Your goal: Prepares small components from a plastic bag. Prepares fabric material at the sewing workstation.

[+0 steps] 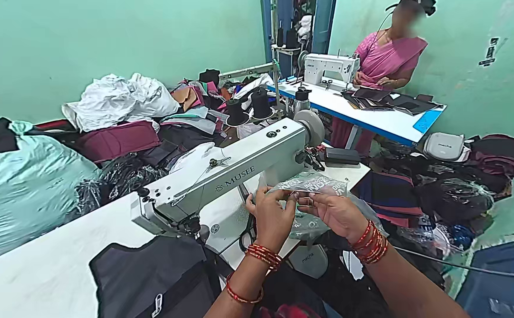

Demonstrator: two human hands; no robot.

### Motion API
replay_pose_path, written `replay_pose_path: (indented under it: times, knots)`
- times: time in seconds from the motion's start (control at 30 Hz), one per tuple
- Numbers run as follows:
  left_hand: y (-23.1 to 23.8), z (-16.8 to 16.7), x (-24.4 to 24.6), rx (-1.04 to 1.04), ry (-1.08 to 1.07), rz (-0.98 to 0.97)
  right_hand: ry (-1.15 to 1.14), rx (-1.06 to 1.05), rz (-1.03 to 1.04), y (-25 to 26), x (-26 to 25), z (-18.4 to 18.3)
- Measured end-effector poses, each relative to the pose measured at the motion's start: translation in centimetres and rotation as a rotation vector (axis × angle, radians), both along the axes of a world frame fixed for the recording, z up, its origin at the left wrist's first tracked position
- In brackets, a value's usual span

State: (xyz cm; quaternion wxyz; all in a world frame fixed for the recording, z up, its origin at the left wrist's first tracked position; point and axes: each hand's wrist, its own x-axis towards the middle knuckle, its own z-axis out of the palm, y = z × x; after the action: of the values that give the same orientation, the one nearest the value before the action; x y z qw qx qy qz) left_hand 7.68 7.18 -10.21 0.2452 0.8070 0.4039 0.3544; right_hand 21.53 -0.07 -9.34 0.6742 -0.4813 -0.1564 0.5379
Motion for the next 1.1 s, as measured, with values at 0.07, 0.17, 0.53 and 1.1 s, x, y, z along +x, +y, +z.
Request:
replay_pose_path:
  times: [0.07, 0.17, 0.53, 1.1]
  knots:
    - [0.1, 0.6, -0.2, -0.103, 0.020, -0.041, -0.056, 0.027, 0.029, -0.1, -0.1, -0.2]
    - [0.4, 1.1, -0.5, -0.243, 0.035, -0.119, -0.140, 0.056, 0.062, 0.0, -0.3, -0.2]
    - [1.0, 1.0, -1.0, -0.407, -0.057, -0.163, -0.127, 0.017, 0.034, 0.4, -0.7, -0.3]
    - [-0.3, 1.5, -1.3, -0.235, 0.049, -0.083, -0.286, 0.132, 0.132, 0.4, -0.8, -1.6]
